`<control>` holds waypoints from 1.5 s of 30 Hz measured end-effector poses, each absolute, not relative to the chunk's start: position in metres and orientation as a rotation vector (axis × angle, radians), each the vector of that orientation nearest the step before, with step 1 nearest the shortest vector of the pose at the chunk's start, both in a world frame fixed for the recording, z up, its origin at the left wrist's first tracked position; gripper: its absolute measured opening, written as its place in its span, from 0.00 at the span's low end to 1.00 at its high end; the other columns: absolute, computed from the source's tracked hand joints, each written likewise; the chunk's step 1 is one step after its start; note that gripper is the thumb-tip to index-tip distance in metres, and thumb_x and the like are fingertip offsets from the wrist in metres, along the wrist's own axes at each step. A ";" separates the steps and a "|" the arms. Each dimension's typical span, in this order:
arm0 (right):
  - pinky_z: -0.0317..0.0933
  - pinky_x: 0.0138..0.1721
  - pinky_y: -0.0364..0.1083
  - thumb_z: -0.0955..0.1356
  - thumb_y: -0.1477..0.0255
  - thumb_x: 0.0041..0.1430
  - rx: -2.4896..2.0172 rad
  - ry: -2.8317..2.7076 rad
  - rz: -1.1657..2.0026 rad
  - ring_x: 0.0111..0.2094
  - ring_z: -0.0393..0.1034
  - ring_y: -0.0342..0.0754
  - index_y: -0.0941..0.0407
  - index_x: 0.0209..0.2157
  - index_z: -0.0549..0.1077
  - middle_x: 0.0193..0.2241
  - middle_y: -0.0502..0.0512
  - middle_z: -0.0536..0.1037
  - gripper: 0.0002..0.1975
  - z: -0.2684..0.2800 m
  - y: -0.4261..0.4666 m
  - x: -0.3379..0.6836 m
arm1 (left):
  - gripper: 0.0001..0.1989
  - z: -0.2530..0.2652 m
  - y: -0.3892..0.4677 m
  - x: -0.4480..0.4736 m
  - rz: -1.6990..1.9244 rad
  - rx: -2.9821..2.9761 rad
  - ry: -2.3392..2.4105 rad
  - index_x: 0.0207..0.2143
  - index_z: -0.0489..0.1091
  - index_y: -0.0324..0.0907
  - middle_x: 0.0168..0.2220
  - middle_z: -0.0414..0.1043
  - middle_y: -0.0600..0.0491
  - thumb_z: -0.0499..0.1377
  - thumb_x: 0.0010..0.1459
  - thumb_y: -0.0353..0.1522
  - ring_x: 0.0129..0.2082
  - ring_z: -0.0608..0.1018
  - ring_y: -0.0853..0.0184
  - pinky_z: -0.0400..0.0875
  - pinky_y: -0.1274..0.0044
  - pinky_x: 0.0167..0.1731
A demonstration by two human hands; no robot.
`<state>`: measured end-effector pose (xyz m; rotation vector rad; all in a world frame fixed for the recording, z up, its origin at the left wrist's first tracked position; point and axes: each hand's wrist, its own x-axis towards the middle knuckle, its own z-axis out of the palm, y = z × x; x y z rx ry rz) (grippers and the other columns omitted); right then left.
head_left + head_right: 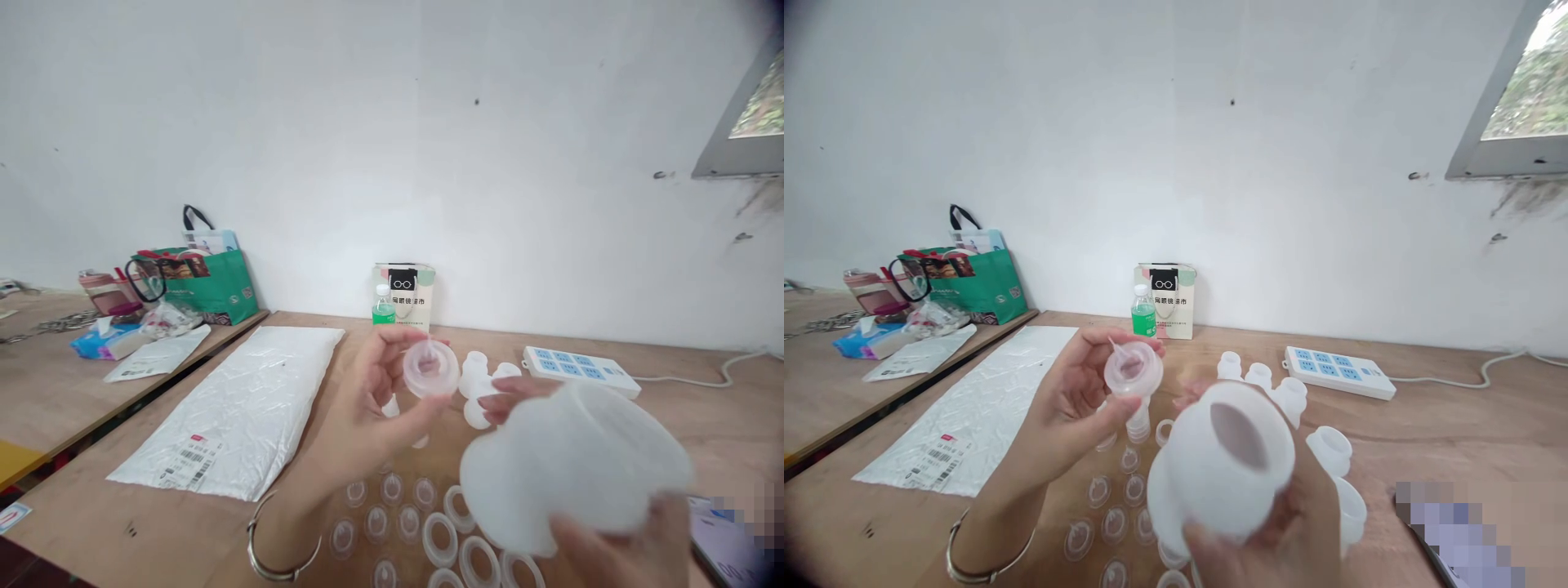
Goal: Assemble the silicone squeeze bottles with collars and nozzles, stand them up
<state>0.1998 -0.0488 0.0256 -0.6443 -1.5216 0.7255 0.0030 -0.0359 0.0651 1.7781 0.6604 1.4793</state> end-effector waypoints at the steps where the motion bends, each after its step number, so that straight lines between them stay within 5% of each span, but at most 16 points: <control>1: 0.73 0.38 0.52 0.72 0.60 0.52 -0.649 -1.492 0.738 0.39 0.76 0.57 0.48 0.49 0.69 0.40 0.59 0.79 0.22 0.025 -0.047 0.195 | 0.20 0.066 -0.034 0.003 1.504 1.706 0.646 0.51 0.62 0.46 0.49 0.73 0.51 0.62 0.57 0.29 0.47 0.75 0.68 0.70 0.79 0.46; 7: 0.70 0.36 0.47 0.71 0.68 0.55 -0.795 -1.716 0.736 0.37 0.73 0.50 0.47 0.50 0.66 0.40 0.52 0.76 0.21 0.027 -0.038 0.174 | 0.16 0.067 -0.030 0.009 1.484 1.536 0.537 0.51 0.68 0.44 0.48 0.74 0.49 0.60 0.60 0.33 0.48 0.76 0.65 0.71 0.77 0.45; 16: 0.70 0.36 0.50 0.68 0.64 0.59 -0.891 -1.784 0.646 0.42 0.74 0.56 0.46 0.54 0.61 0.47 0.54 0.75 0.22 0.028 -0.042 0.174 | 0.15 0.063 -0.028 0.009 1.270 1.574 0.585 0.47 0.68 0.45 0.49 0.73 0.50 0.62 0.58 0.36 0.48 0.74 0.63 0.70 0.75 0.43; 23: 0.70 0.31 0.50 0.66 0.64 0.60 -1.014 -1.871 0.636 0.41 0.75 0.55 0.50 0.59 0.50 0.50 0.62 0.73 0.29 0.023 -0.034 0.174 | 0.14 0.061 -0.018 0.005 1.303 1.643 0.799 0.33 0.64 0.41 0.42 0.72 0.51 0.67 0.51 0.34 0.45 0.73 0.63 0.66 0.72 0.43; 28: 0.69 0.40 0.60 0.65 0.63 0.61 -1.087 -1.917 0.445 0.49 0.71 0.63 0.51 0.60 0.49 0.51 0.65 0.72 0.30 0.019 -0.029 0.174 | 0.16 0.057 -0.013 0.012 1.345 1.576 0.827 0.31 0.62 0.41 0.34 0.70 0.55 0.68 0.49 0.34 0.37 0.72 0.69 0.67 0.76 0.37; 34: 0.65 0.52 0.55 0.66 0.64 0.62 -0.813 -1.781 1.002 0.56 0.65 0.54 0.45 0.60 0.53 0.59 0.56 0.65 0.28 0.029 -0.026 0.178 | 0.10 0.057 -0.006 0.005 1.218 1.479 0.634 0.36 0.70 0.41 0.38 0.73 0.52 0.66 0.53 0.33 0.37 0.74 0.69 0.68 0.77 0.37; 37: 0.71 0.39 0.51 0.66 0.61 0.62 -0.733 -1.632 1.378 0.39 0.75 0.49 0.45 0.60 0.51 0.45 0.54 0.76 0.29 0.031 -0.025 0.181 | 0.13 0.058 -0.002 -0.004 1.120 1.482 0.588 0.41 0.74 0.42 0.43 0.74 0.49 0.65 0.54 0.35 0.41 0.75 0.66 0.68 0.75 0.40; 40: 0.66 0.23 0.45 0.67 0.56 0.59 -0.768 -1.533 1.577 0.23 0.71 0.45 0.47 0.58 0.49 0.29 0.47 0.75 0.32 0.030 -0.025 0.181 | 0.16 0.058 0.000 -0.009 1.063 1.538 0.582 0.45 0.74 0.44 0.50 0.71 0.48 0.64 0.55 0.38 0.46 0.74 0.62 0.67 0.73 0.44; 45: 0.68 0.34 0.48 0.69 0.60 0.58 -0.866 -1.599 1.277 0.32 0.73 0.47 0.48 0.53 0.53 0.38 0.51 0.75 0.27 0.027 -0.029 0.177 | 0.15 0.053 0.000 -0.005 1.165 1.540 0.663 0.46 0.75 0.44 0.49 0.73 0.48 0.62 0.57 0.39 0.46 0.73 0.63 0.67 0.72 0.46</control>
